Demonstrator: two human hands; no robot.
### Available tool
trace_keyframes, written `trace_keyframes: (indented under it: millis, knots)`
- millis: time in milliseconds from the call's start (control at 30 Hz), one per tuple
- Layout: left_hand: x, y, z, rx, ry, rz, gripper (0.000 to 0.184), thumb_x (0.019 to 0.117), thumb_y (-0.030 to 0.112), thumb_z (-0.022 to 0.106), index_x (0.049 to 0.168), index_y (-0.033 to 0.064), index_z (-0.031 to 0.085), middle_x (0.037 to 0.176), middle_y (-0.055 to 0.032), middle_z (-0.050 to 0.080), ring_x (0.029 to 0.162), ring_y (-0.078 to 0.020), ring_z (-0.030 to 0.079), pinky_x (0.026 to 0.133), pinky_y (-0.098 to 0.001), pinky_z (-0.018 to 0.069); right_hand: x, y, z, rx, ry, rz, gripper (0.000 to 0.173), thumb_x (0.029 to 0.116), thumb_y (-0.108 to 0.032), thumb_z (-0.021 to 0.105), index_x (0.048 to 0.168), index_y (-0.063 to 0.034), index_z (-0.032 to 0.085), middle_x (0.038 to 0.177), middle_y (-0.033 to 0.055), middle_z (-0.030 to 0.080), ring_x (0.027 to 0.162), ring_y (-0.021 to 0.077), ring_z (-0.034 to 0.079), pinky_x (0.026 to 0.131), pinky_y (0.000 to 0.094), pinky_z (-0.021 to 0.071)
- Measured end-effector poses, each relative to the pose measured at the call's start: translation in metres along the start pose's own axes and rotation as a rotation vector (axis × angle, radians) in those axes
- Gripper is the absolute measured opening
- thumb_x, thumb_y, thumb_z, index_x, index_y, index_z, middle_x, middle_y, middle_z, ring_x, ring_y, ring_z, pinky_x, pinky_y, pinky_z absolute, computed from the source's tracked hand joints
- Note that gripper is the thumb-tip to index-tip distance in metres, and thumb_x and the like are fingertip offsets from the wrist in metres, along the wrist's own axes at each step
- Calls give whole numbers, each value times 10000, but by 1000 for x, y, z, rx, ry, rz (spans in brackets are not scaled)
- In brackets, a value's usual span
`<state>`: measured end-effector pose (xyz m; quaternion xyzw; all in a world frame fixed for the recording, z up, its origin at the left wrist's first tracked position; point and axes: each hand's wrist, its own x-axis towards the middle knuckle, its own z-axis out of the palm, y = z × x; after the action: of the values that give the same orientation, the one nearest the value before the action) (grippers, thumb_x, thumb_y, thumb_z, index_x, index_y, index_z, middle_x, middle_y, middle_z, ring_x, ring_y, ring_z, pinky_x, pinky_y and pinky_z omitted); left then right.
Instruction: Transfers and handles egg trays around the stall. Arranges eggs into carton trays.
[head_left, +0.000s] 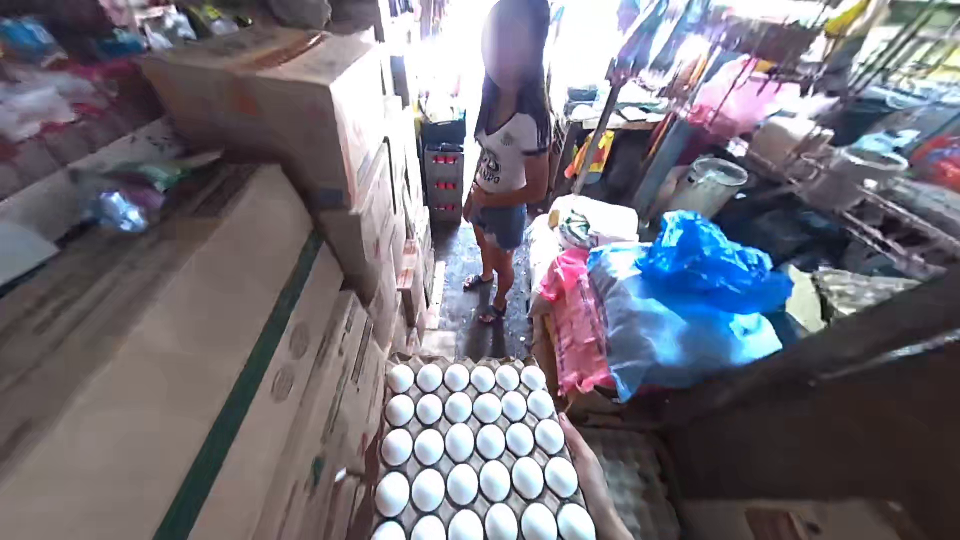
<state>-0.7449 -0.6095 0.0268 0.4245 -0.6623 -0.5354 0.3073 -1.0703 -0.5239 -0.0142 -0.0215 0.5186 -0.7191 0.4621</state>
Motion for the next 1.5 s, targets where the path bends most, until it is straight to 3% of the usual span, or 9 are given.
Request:
trace_keyframes:
  millis: [67,133,233,333,467,667,1033,1400,1500]
  knots:
    - [112,11,29,-203,82,-204,432,1130,141,308,1478,-98,399,1440,-228,527,1268,-101,531,1059,-205,431,38,-27,13,36,19,-45,439,1124,-349,333,1356,-82,594,1151,76,733,1050,132,709,919,344,602]
    - [190,15,43,-351,37,-322,425,1136,250,309,1444,28,502,1319,-71,643,1151,-30,613,994,-213,513,72,-46,19,83,50,-57,437,1125,-347,312,1319,-87,606,1102,67,745,1011,127,722,887,343,617]
    - [309,19,68,-341,-44,-303,383,1113,316,391,1379,83,537,1172,4,687,1038,6,644,925,-204,547,144,-69,27,68,110,-59,430,1124,-338,324,1324,-87,610,1110,56,741,1021,114,715,898,328,609]
    - [402,-49,94,-288,-87,-86,520,1104,430,404,1419,42,546,1296,-68,673,1161,-80,641,996,-292,535,231,-91,30,33,91,-39,446,1120,-364,340,1329,-87,621,1134,80,739,1041,142,714,917,353,606]
    - [486,-8,132,-453,47,-368,521,1093,503,363,1440,169,561,1305,-32,686,1171,-100,656,998,-333,560,348,-140,55,-134,91,17,460,1122,-368,351,1439,-112,564,1277,49,697,1147,106,668,993,326,560]
    - [586,53,146,-672,176,-302,539,1116,457,278,1406,110,570,1225,-98,715,1114,-174,696,962,-387,592,498,-226,120,-224,-156,92,455,1122,-367,348,1388,-91,593,1213,66,718,1109,123,685,971,338,577]
    - [768,-1,155,-591,576,-302,552,1120,452,290,1520,114,465,1458,-75,587,1323,-142,570,1109,-363,489,736,-277,261,-588,-378,98,445,1123,-338,374,1410,-60,570,1305,71,678,1193,91,634,1040,309,526]
    - [1053,20,111,-705,364,-403,600,1084,557,321,1439,143,568,1335,-84,675,1232,-192,645,1050,-423,542,928,-335,392,-447,-225,123,458,1132,-370,295,1351,-88,581,1127,57,726,1013,103,701,886,316,599]
    - [1118,23,113,-721,294,-417,580,1098,526,306,1455,138,548,1343,-89,668,1235,-183,640,1053,-409,537,979,-344,396,-537,-95,94,472,1121,-367,362,1456,-82,532,1314,60,668,1172,86,639,1005,308,534]
